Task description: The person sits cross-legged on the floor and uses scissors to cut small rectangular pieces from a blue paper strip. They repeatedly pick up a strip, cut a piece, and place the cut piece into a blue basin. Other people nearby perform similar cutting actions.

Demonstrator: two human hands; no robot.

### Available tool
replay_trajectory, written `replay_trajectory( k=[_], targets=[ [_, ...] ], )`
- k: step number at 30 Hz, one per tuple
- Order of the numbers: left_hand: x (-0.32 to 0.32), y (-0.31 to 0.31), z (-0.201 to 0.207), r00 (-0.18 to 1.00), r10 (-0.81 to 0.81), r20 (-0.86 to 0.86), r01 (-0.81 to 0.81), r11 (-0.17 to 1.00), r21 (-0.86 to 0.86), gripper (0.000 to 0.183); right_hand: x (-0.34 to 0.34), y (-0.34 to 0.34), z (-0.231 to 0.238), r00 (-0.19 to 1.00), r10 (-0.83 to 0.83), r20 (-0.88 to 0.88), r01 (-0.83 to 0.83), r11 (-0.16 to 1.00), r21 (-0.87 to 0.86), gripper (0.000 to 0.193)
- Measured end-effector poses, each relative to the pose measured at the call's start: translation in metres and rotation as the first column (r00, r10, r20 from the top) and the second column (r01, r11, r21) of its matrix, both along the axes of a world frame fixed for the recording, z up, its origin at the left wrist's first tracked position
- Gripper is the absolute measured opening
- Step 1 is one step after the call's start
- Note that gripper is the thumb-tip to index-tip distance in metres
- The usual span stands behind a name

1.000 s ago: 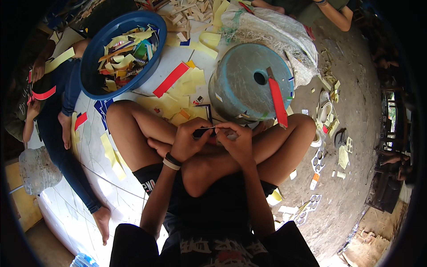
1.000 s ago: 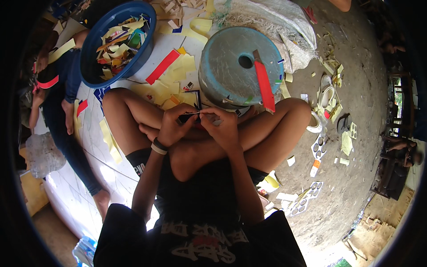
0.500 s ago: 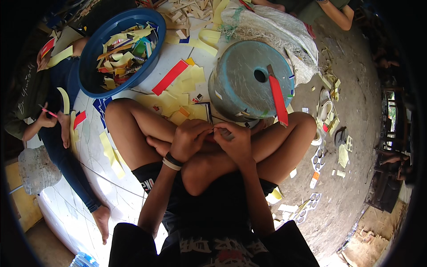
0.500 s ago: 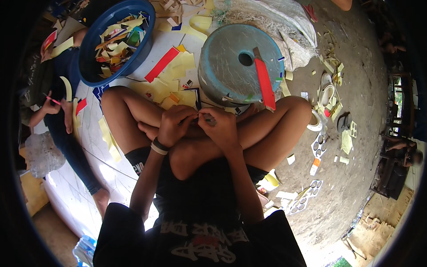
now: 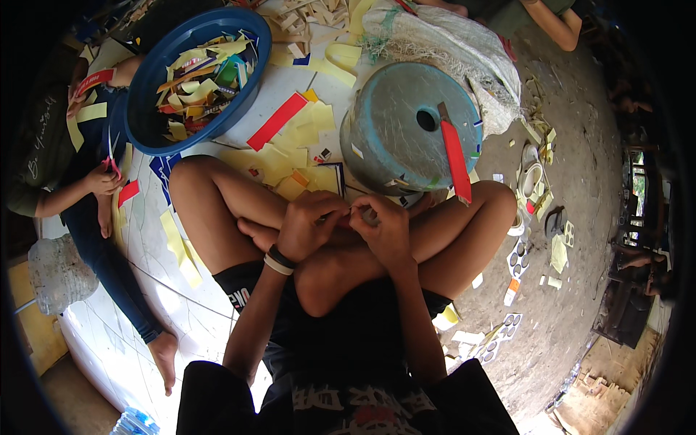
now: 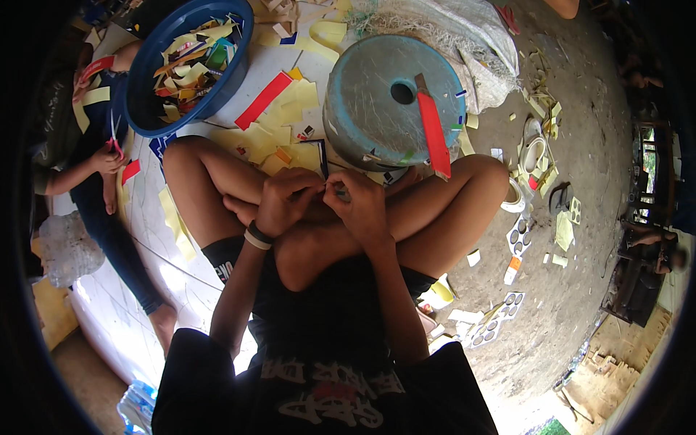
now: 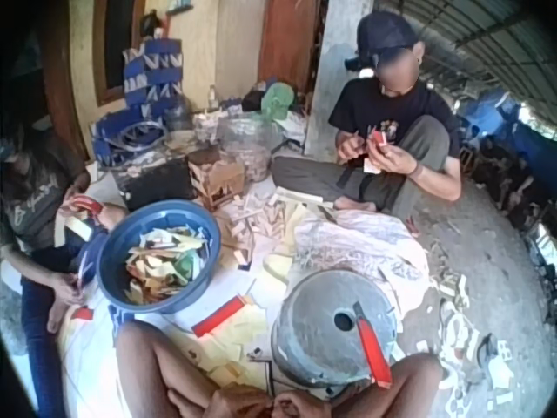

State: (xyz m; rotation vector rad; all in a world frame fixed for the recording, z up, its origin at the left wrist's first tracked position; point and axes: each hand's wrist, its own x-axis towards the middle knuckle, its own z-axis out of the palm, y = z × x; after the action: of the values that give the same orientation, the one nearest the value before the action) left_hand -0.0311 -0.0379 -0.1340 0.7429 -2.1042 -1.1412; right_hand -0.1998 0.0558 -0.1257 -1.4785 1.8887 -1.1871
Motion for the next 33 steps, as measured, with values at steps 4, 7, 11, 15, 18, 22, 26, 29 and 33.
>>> replay_trajectory(
  k=[4, 7, 11, 15, 18, 22, 26, 29, 33],
  targets=[
    [-0.0009, -0.0011, 0.001, 0.998, 0.006, -0.055, 0.003, 0.987, 0.161, 0.015, -0.0001, -0.0012, 0.0006, 0.997, -0.009, 0.073, 0.01, 1.0, -0.006, 0.016],
    [0.0006, -0.002, 0.0021, 0.998, -0.014, -0.067, 0.03, 0.97, 0.242, 0.017, -0.0003, -0.0015, 0.0001, 0.991, 0.0, 0.132, 0.002, 1.0, -0.017, 0.014],
    [0.0023, -0.0033, 0.0028, 0.997, -0.03, -0.072, 0.051, 0.951, 0.305, 0.019, -0.0012, -0.0016, -0.0012, 0.981, -0.006, 0.191, 0.007, 1.0, -0.005, 0.012],
    [0.0031, -0.0047, 0.0019, 0.994, -0.037, -0.099, 0.068, 0.94, 0.333, 0.019, -0.003, -0.0018, -0.001, 0.97, -0.006, 0.245, 0.005, 1.0, 0.006, 0.019],
    [0.0033, -0.0047, 0.0005, 0.994, -0.025, -0.11, 0.063, 0.934, 0.353, 0.019, -0.0027, -0.0018, 0.0007, 0.966, -0.016, 0.257, 0.011, 1.0, 0.022, 0.015],
    [0.0025, -0.0053, -0.0009, 0.991, -0.004, -0.131, 0.052, 0.931, 0.362, 0.015, 0.0009, -0.0038, 0.0022, 0.951, -0.054, 0.304, 0.049, 0.999, 0.023, 0.011],
    [0.0019, -0.0062, 0.0005, 0.991, 0.013, -0.131, 0.033, 0.937, 0.347, 0.011, 0.0015, -0.0054, 0.0019, 0.95, -0.032, 0.311, 0.039, 0.999, -0.015, 0.014],
    [0.001, -0.0057, 0.0024, 0.994, 0.026, -0.11, 0.004, 0.965, 0.261, 0.011, -0.0004, -0.0041, 0.001, 0.956, -0.023, 0.292, 0.02, 1.0, 0.012, 0.014],
    [-0.0008, -0.0014, 0.0045, 0.997, 0.031, -0.067, -0.025, 0.997, 0.079, 0.015, -0.0016, -0.0021, -0.0015, 0.969, -0.035, 0.244, 0.027, 0.999, 0.037, 0.015]
  ],
)
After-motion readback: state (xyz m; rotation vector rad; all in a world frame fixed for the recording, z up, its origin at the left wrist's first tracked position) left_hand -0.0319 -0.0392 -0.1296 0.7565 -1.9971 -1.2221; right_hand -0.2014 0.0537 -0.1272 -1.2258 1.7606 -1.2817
